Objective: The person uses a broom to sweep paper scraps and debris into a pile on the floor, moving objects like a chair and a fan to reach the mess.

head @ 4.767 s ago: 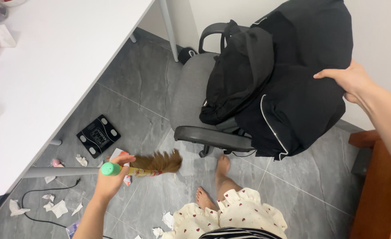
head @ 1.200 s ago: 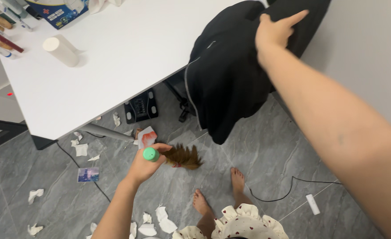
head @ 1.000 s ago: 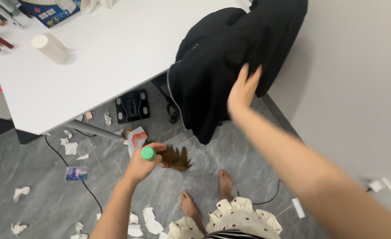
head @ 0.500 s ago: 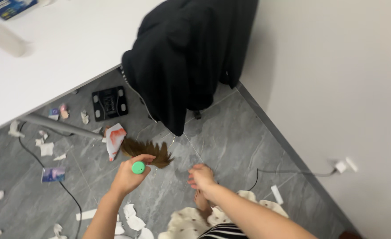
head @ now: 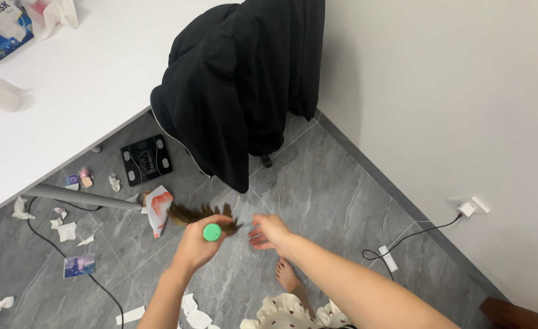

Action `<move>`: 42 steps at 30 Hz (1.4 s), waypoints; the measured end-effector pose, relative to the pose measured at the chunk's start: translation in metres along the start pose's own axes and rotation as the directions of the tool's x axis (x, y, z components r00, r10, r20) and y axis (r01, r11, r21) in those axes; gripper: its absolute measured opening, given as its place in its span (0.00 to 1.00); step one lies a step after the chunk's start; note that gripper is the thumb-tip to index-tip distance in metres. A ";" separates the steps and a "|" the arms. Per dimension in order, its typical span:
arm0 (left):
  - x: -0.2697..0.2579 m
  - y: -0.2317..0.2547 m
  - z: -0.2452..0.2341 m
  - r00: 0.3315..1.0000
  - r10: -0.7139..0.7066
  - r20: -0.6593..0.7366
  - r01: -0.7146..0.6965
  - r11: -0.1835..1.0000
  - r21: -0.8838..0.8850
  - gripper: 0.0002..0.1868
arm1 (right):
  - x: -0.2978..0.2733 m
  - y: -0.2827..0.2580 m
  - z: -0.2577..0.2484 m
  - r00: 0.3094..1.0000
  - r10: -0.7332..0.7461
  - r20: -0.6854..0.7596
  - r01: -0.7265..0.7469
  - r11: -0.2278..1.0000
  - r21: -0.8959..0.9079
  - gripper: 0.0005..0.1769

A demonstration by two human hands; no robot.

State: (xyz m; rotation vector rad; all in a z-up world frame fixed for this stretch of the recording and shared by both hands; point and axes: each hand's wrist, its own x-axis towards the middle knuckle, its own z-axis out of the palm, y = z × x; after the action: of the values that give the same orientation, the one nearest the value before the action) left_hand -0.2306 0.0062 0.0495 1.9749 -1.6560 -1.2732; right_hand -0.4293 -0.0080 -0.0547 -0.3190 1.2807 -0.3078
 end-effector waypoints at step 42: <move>0.139 0.131 0.132 0.975 -0.165 0.147 0.106 0.933 0.344 0.58 | -0.076 -0.218 -0.455 0.988 0.056 -0.144 -0.093 0.960 -0.265 0.22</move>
State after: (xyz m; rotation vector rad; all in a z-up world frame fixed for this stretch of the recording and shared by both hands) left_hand -0.4214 -0.1168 0.0010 2.2647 -1.9602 -1.3175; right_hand -0.8986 -0.2052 -0.0163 -0.4881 1.4682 -0.0891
